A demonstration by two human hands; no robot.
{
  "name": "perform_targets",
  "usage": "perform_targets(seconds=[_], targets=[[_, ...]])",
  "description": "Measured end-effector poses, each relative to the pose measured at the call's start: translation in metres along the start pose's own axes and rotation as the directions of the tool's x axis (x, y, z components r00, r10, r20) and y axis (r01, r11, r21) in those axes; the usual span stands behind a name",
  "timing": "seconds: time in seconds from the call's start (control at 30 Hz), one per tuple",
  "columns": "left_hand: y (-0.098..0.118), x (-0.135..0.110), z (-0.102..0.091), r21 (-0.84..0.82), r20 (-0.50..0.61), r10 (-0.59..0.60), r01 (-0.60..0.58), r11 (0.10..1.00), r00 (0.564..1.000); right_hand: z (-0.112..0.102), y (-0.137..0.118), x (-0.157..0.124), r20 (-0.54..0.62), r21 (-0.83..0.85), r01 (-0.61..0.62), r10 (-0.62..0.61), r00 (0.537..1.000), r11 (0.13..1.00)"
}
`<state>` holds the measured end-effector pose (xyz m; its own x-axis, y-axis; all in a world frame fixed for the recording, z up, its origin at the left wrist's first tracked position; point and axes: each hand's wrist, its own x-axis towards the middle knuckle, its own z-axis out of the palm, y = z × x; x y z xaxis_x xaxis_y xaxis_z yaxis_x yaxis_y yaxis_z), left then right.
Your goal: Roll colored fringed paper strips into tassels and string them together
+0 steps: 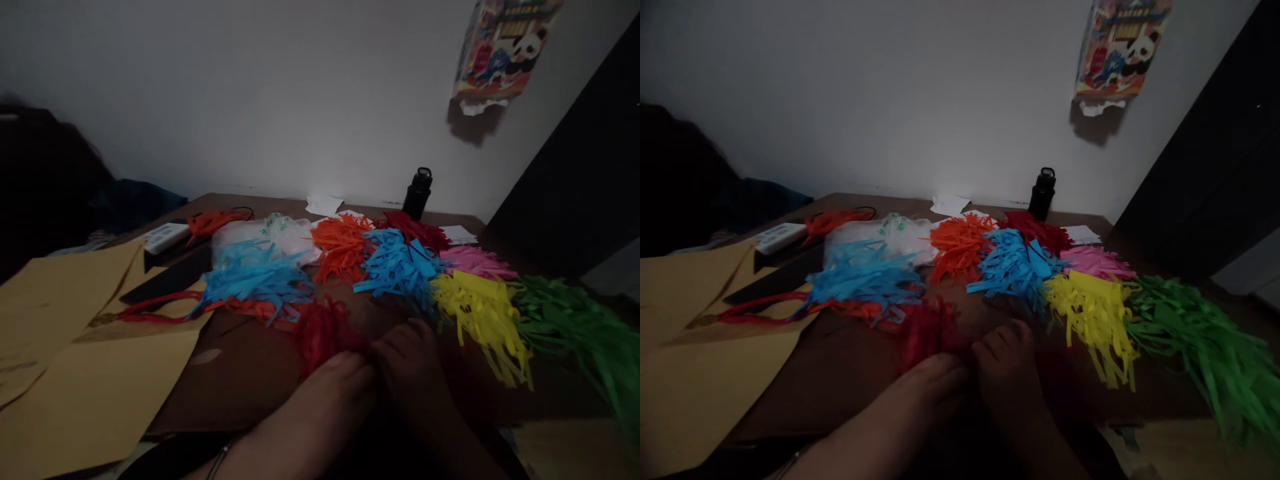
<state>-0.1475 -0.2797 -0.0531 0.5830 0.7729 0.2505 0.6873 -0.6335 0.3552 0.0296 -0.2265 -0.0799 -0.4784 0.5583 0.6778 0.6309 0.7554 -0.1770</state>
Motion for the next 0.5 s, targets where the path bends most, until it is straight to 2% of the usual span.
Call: perform_targets(seconds=[0.1, 0.17, 0.27, 0.33, 0.37, 0.43, 0.5], targets=[[-0.002, -0.004, 0.017, 0.019, 0.022, 0.009, -0.009, 1.000, 1.000, -0.017, 0.007, 0.003, -0.084, -0.048, -0.092, 0.088, 0.993, 0.995], [-0.010, -0.006, 0.030, 0.103, -0.026, 0.033, -0.030, 0.994, 0.999, -0.029, 0.016, 0.004, -0.143, -0.076, -0.166, 0.154, 0.978, 0.983], [-0.019, -0.006, 0.040, 0.206, -0.092, 0.006, 0.014, 0.978, 0.996, -0.044, 0.033, 0.001, -0.286, -0.071, -0.288, 0.258, 0.923, 0.955], [-0.020, -0.005, 0.039, 0.236, -0.093, -0.073, 0.093, 0.967, 0.993, -0.052, 0.045, -0.003, -0.420, 0.004, -0.401, 0.365, 0.831, 0.916], [-0.019, -0.005, 0.036, 0.246, -0.084, -0.117, 0.135, 0.960, 0.990, -0.056, 0.052, -0.006, -0.483, 0.060, -0.460, 0.429, 0.763, 0.886], [-0.015, -0.003, 0.027, 0.267, -0.066, -0.199, 0.209, 0.941, 0.978, -0.065, 0.068, -0.013, -0.572, 0.193, -0.560, 0.556, 0.603, 0.806], [-0.012, 0.000, 0.016, 0.294, -0.049, -0.275, 0.277, 0.915, 0.960, -0.075, 0.086, -0.023, -0.639, 0.298, -0.610, 0.629, 0.444, 0.734]])
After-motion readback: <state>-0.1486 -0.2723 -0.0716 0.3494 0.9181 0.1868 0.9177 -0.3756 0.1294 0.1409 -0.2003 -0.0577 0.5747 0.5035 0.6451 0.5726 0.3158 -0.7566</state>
